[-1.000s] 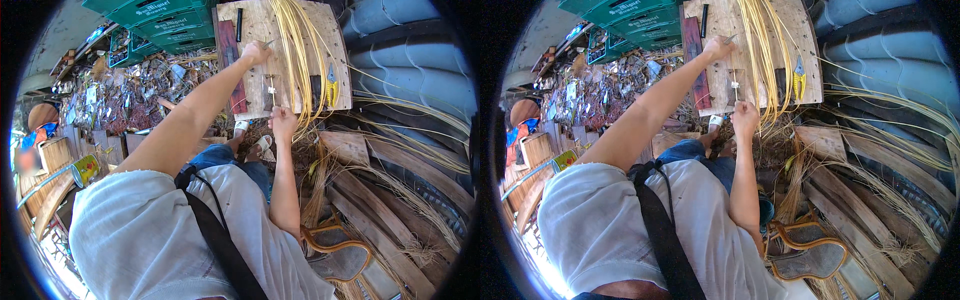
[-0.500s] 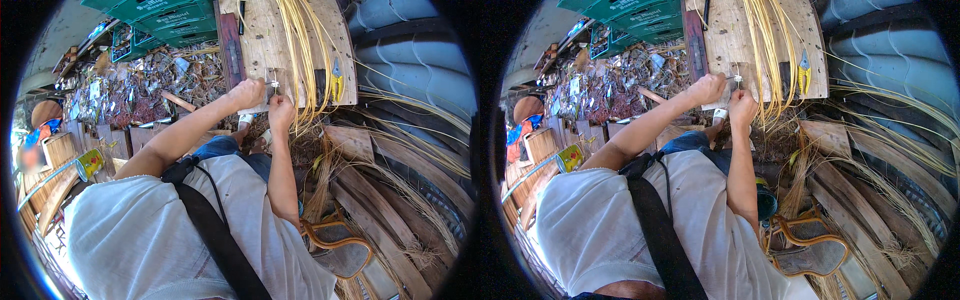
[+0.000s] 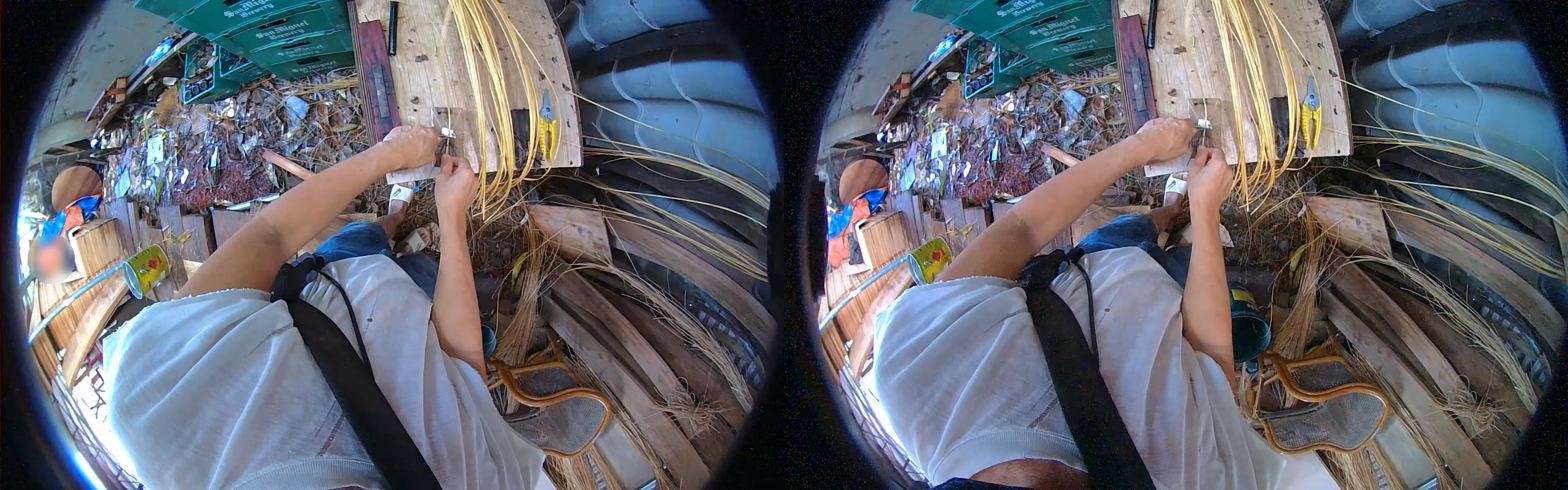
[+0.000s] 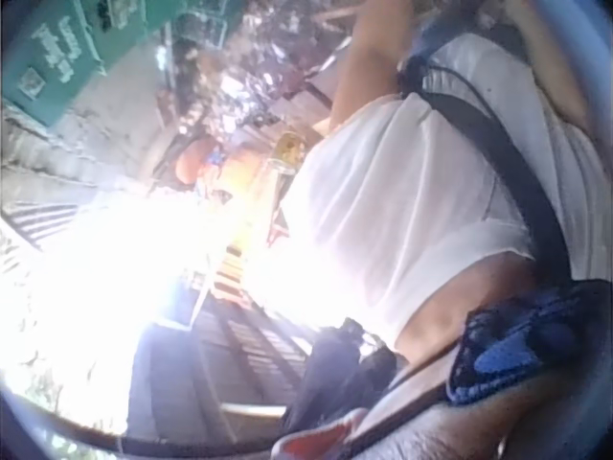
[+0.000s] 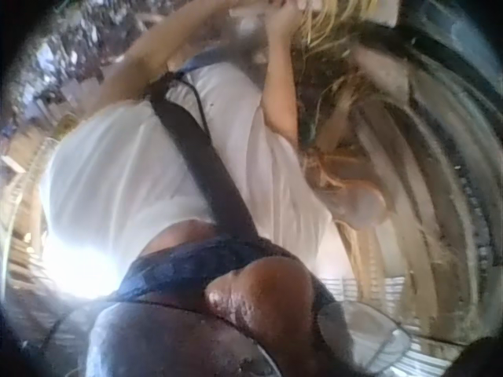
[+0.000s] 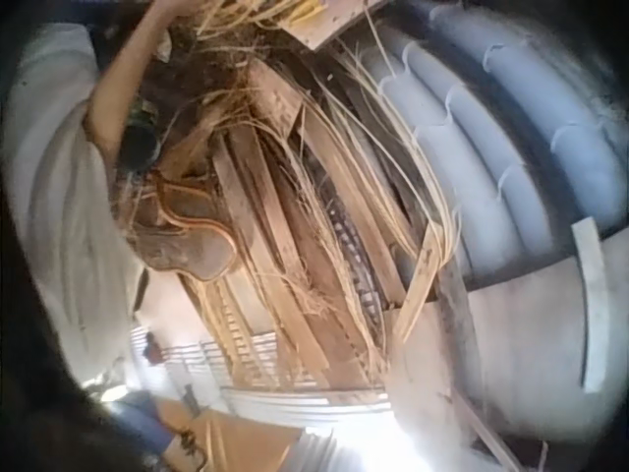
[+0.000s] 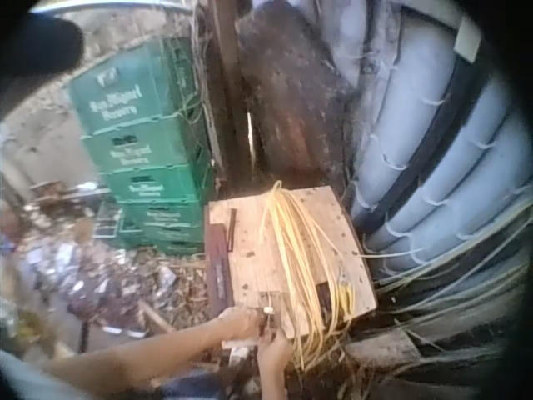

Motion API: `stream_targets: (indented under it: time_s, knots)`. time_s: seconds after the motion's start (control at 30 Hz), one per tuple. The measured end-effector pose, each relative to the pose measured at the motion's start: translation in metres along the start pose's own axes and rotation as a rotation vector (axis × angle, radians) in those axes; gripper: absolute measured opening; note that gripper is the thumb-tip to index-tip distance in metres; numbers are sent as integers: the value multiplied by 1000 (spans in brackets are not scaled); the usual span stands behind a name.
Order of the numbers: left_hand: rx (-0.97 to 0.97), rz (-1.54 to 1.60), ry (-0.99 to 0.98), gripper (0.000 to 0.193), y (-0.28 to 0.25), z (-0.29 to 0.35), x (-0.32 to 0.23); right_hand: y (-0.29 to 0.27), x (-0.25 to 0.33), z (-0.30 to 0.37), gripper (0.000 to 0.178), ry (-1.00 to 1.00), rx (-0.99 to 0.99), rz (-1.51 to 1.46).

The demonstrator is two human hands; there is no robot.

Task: The person is stripping thin strands of bamboo from a larger piece using a small knife.

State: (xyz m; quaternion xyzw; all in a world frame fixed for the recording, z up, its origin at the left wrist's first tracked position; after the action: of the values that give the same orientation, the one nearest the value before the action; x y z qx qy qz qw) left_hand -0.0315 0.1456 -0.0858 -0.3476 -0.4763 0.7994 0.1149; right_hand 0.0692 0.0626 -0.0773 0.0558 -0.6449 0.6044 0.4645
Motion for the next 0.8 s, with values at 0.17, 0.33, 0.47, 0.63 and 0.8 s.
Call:
stream_targets:
  time_s: [0.17, 0.33, 0.47, 0.63, 0.8]
  knots:
    - [30, -166, -74, 34, 3, 3, -9, 1, -4, 0, 25, 28, 43, 61]
    - [10, -171, -118, 34, 11, 1, -7, 0, -6, -3, 25, -3, 81, 67]
    - [86, -167, -136, 34, 9, 0, -11, -8, -31, 31, 16, -98, 142, 115]
    - [4, -139, -160, 32, 7, 4, -4, -67, -144, 212, 13, 130, 296, 177]
    - [48, -135, -149, 33, 7, 4, -8, -83, -198, 282, 21, 234, 471, 282]
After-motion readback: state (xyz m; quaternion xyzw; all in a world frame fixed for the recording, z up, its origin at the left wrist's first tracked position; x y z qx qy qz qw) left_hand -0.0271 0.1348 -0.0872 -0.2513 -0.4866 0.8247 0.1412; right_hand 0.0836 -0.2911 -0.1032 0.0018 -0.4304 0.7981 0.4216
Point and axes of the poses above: each hand's wrist, its own z-axis away from the middle knuckle, its own y-axis out of the palm, x = y × z, the point moved 7 cm from there along -z, towards the middle knuckle, and after that the axes turned 2 degrees about y, right-handed, at the moved point
